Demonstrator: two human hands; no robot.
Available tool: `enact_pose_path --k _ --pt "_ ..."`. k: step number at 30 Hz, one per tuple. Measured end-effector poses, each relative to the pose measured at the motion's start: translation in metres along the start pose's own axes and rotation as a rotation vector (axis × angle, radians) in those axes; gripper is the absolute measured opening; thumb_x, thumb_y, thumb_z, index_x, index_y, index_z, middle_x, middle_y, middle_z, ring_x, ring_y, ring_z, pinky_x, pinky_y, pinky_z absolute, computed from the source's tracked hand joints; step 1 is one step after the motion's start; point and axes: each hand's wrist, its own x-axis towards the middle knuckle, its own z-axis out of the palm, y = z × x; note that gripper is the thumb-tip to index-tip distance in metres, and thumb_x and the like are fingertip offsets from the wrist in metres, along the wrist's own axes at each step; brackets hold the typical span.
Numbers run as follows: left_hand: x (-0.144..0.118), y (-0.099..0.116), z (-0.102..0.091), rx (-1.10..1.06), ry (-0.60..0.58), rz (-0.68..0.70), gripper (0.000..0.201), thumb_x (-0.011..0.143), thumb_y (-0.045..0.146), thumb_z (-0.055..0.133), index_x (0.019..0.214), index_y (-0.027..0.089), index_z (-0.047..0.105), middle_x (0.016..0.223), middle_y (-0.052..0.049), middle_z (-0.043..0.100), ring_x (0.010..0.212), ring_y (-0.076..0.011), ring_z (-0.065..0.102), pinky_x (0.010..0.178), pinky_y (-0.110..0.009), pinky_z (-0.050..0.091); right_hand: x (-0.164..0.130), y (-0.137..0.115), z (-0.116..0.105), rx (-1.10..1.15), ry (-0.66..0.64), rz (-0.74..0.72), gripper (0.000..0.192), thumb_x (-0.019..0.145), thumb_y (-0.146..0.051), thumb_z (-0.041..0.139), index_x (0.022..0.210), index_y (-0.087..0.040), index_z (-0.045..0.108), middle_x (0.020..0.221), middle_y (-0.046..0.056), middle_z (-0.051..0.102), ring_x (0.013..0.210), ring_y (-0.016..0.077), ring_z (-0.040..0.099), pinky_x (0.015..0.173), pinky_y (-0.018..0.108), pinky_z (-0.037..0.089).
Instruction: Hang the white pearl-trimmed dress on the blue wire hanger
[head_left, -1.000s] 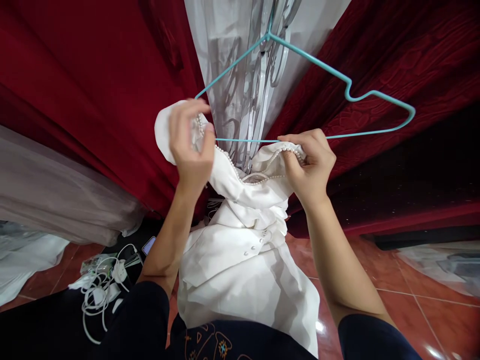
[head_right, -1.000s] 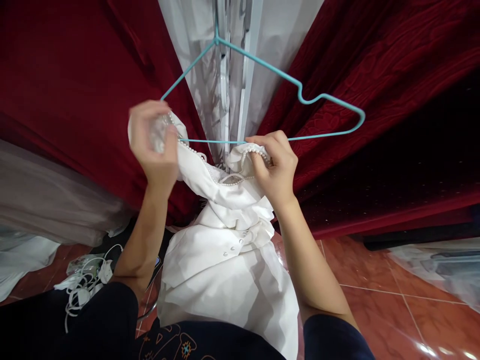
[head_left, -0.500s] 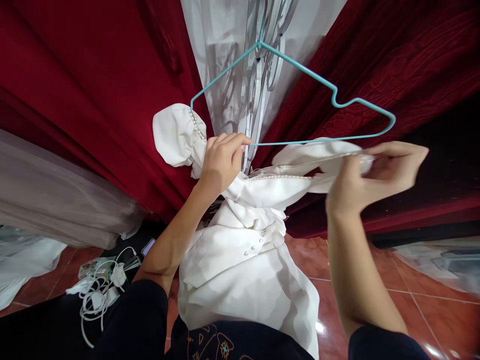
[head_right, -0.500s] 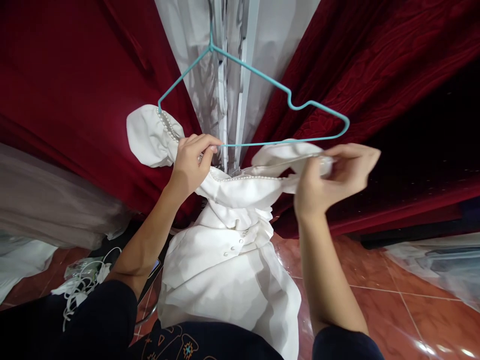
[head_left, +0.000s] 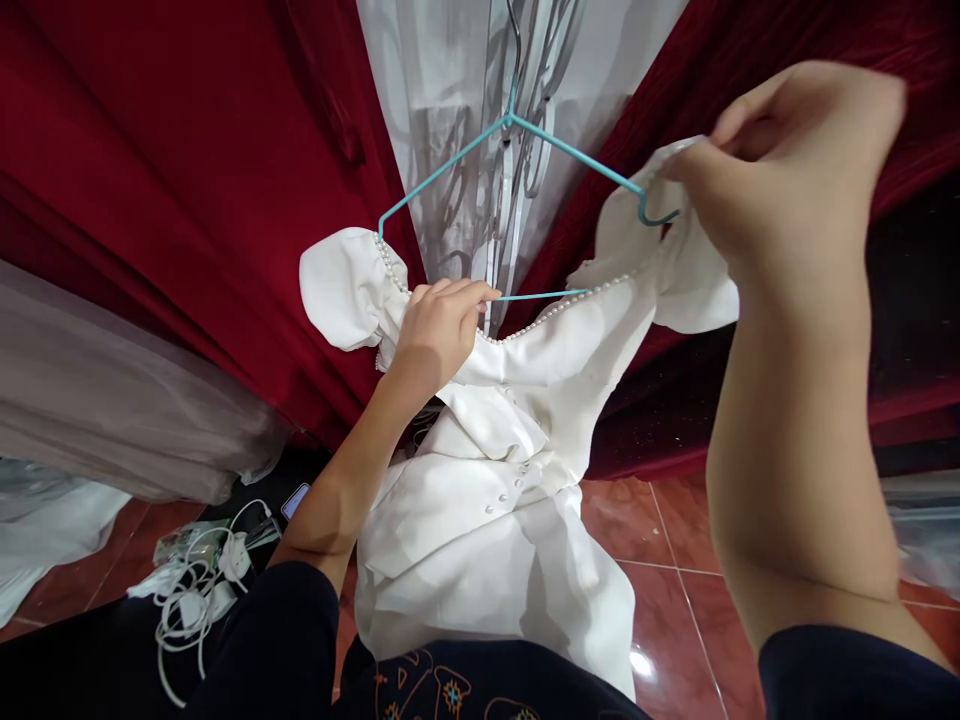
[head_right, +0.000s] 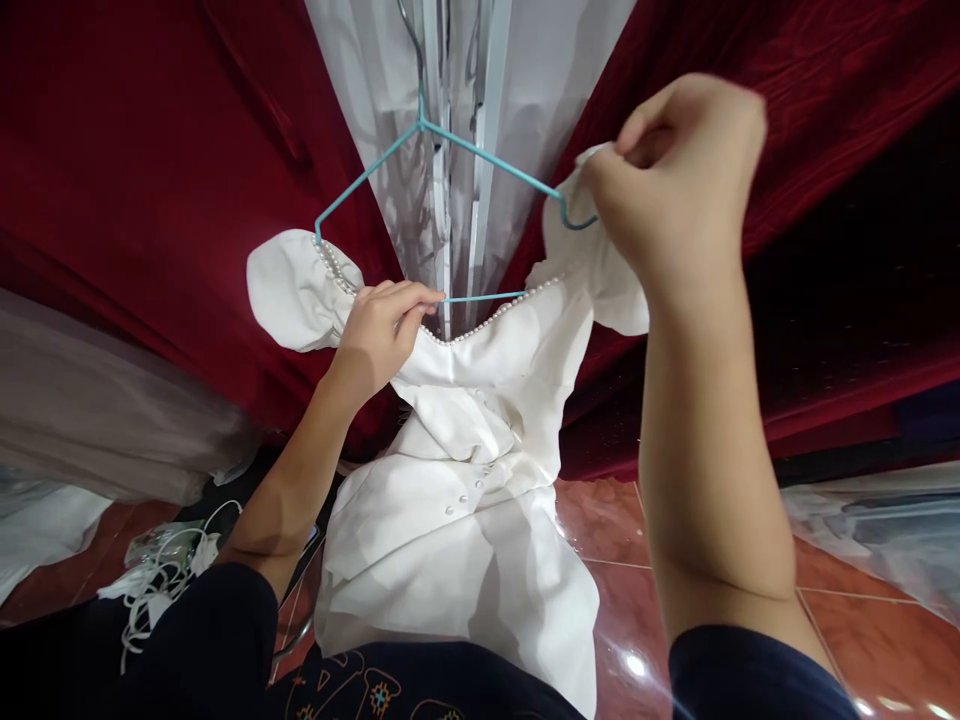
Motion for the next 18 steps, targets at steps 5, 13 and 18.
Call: enact_pose_path --k 5,13,18 --pt "-0.007 -0.001 0.001 0.041 0.052 0.039 0.035 0.109 0.011 0.049 0.126 0.021 0.078 0.115 -0.003 0.081 0.104 -0.026 0.069 0.099 -0.042 0.045 -0.026 -0.007 0.012 0.362 0.05 -0.246 0.025 0.09 -0.024 0.079 0.075 -0.018 0.06 0.076 -0.001 0.063 0.075 0.0092 0.063 0.072 0.034 0.04" --pt "-0.034 -0.014 0.019 -0.077 0.243 0.309 0.037 0.113 0.017 0.046 0.142 0.02 0.069 0.146 -0.007 0.072 0.14 -0.0238 0.064 0.13 -0.048 0.039 -0.116 0.04 0.066 -0.02 -0.249 -0.613 0.025 0.103 -0.043 0.06 0.116 -0.023 0.069 0.101 0.005 0.075 0.093 0.0226 0.062 0.089 0.044 0.046" --pt "-0.114 -0.05 0.081 -0.267 0.357 -0.359 0.049 0.117 0.035 0.037 0.082 0.021 0.069 0.093 -0.009 0.072 0.1 -0.0235 0.07 0.102 -0.045 0.058 -0.12 0.05 0.082 0.013 -0.139 -0.565 0.021 0.105 -0.033 0.056 0.117 -0.024 0.071 0.1 0.004 0.075 0.09 0.0219 0.059 0.091 0.043 0.04"
